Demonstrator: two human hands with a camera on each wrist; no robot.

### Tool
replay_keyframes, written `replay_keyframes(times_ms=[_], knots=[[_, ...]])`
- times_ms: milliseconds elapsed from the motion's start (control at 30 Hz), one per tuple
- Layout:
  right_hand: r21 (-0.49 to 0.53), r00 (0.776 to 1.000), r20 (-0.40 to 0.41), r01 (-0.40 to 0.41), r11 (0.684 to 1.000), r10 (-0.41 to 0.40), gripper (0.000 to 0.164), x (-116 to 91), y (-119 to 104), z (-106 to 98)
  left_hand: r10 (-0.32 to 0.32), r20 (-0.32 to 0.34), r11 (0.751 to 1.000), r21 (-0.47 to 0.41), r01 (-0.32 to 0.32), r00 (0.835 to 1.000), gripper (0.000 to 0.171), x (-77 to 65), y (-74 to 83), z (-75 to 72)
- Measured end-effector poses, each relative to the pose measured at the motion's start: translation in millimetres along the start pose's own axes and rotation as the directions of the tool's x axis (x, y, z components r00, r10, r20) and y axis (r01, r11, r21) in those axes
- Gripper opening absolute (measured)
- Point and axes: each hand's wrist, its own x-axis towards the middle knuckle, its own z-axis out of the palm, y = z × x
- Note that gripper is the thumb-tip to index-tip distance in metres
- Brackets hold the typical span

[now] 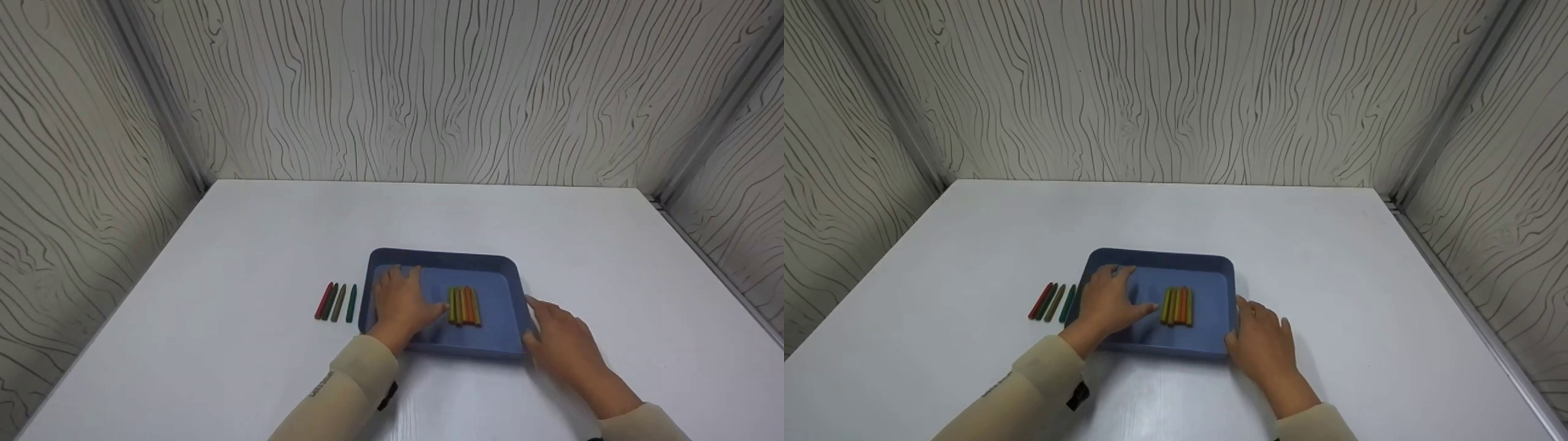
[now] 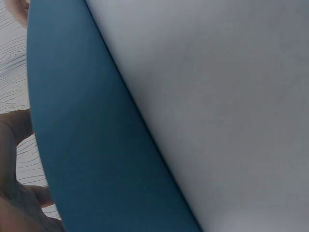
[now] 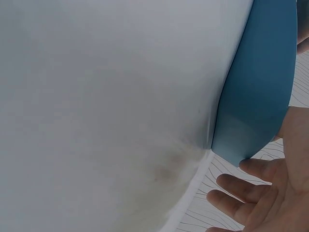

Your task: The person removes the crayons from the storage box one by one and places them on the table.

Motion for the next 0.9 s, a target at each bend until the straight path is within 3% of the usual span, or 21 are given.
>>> replay_keyframes(times_ms=[400,667,900], knots=[[-0.003,1.0,0.005,-0.012,1.0,0.012,0.055,2,0,1,0.034,0.038,0.999,-0.014,-0.034,0.999,0.073,-1.4,9.1,10.5],[-0.026,1.0,-0.014,0.004,1.0,-0.004,0.055,1,1,3,0.038,0.054,0.998,0.039,-0.041,0.998,0.073,-3.4,12.6,18.4],[-0.019,1.0,-0.011,0.001,1.0,-0.001,0.055,1,1,2,0.046,0.082,0.999,0.01,-0.047,0.996,0.069,-2.7,13.8,22.4]])
